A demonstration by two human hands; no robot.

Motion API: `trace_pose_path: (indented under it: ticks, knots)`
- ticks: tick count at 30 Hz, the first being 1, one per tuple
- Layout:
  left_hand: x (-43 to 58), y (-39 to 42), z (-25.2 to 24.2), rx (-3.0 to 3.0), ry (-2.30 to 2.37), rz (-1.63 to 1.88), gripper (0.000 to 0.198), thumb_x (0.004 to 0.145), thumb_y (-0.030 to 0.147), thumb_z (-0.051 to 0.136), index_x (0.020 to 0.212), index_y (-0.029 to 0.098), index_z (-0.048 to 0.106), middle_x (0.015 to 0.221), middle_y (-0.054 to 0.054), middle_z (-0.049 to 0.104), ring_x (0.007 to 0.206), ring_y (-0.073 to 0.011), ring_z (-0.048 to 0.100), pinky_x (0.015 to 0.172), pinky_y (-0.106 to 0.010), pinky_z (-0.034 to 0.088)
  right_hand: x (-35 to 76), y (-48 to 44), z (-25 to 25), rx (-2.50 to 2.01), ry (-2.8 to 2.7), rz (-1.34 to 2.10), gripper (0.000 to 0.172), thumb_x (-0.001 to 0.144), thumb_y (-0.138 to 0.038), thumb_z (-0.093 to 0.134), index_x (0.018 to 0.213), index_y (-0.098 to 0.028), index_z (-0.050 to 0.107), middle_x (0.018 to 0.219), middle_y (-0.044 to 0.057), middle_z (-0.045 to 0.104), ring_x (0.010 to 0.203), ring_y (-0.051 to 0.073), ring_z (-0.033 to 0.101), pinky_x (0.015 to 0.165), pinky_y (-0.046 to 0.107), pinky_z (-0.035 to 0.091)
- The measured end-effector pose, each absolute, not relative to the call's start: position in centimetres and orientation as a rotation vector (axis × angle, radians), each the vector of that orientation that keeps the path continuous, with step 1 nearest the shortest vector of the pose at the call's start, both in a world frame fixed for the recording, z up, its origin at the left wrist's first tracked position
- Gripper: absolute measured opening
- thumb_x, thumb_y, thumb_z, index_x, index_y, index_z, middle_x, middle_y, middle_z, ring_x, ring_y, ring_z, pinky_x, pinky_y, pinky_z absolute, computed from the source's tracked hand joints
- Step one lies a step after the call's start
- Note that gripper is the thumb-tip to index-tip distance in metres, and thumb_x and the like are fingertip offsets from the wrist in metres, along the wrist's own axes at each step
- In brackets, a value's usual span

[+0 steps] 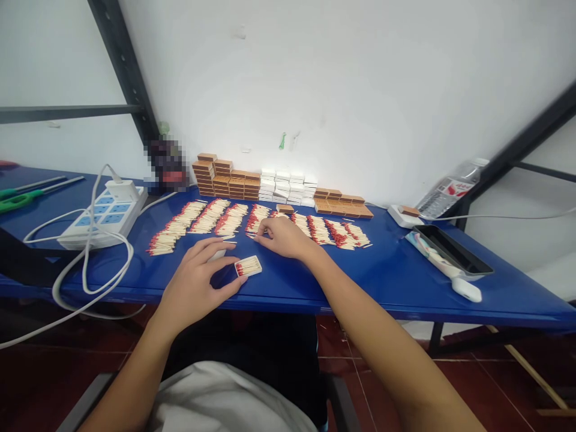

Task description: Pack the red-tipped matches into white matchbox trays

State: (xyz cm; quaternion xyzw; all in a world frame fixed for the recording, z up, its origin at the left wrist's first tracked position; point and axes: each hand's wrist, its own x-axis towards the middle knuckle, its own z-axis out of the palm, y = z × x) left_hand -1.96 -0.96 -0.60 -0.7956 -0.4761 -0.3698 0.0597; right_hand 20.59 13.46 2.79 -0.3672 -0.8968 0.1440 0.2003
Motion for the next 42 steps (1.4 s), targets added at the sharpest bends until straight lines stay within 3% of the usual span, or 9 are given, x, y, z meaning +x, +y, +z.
trace_pose_path:
  ticks: [16,27,33,42]
  knots:
    - [-1.9,-1.1,-0.4,-2.414,-1.457,-1.128,0.017,0.095,0.035,0.08,0.107,0.023,0.08,0.135,-0.009,0.074,0.136,-0.0335,0.059,0.116,-0.056,0.051,21.0,13.5,3.0,-1.086,-2.531,0.413,0.024,0.097,-0.038,0.073,0.086,-0.017,0.071,0.073,0.0,0.061,0.067,0.015,0.05,0.065,0.028,0.03]
    - [-1.9,-0.9,-0.6,-2.411,-1.45,-1.12,0.018,0.095,0.035,0.08,0.108,0.024,0.079,0.135,-0.009,0.074,0.136,-0.0337,0.059,0.116,-0.056,0.051,20.2,13.3,3.0,-1.047,-2.539,0.488,0.021,0.098,-0.034,0.07,0.086,-0.017,0.071,0.067,-0.002,0.055,0.065,0.014,0.047,0.065,0.029,0.029]
    - [-1.9,-1.0,-0.6,-2.409,-1.46,-1.117,0.017,0.095,0.036,0.079,0.108,0.024,0.08,0.135,-0.009,0.074,0.137,-0.0339,0.059,0.116,-0.057,0.051,20.1,13.4,2.6,-1.018,-2.488,0.441,0.016,0.096,-0.033,0.073,0.099,-0.017,0.071,0.069,-0.004,0.053,0.064,0.013,0.045,0.064,0.028,0.027]
    - [-2.0,-1.0,-0.6,-2.406,-1.459,-1.121,0.018,0.096,0.038,0.079,0.107,0.023,0.079,0.135,-0.009,0.073,0.137,-0.0336,0.059,0.116,-0.056,0.051,20.1,13.7,2.4,-1.012,-2.545,0.446,0.014,0.101,-0.027,0.064,0.096,-0.016,0.072,0.073,-0.001,0.057,0.069,0.015,0.049,0.067,0.028,0.03]
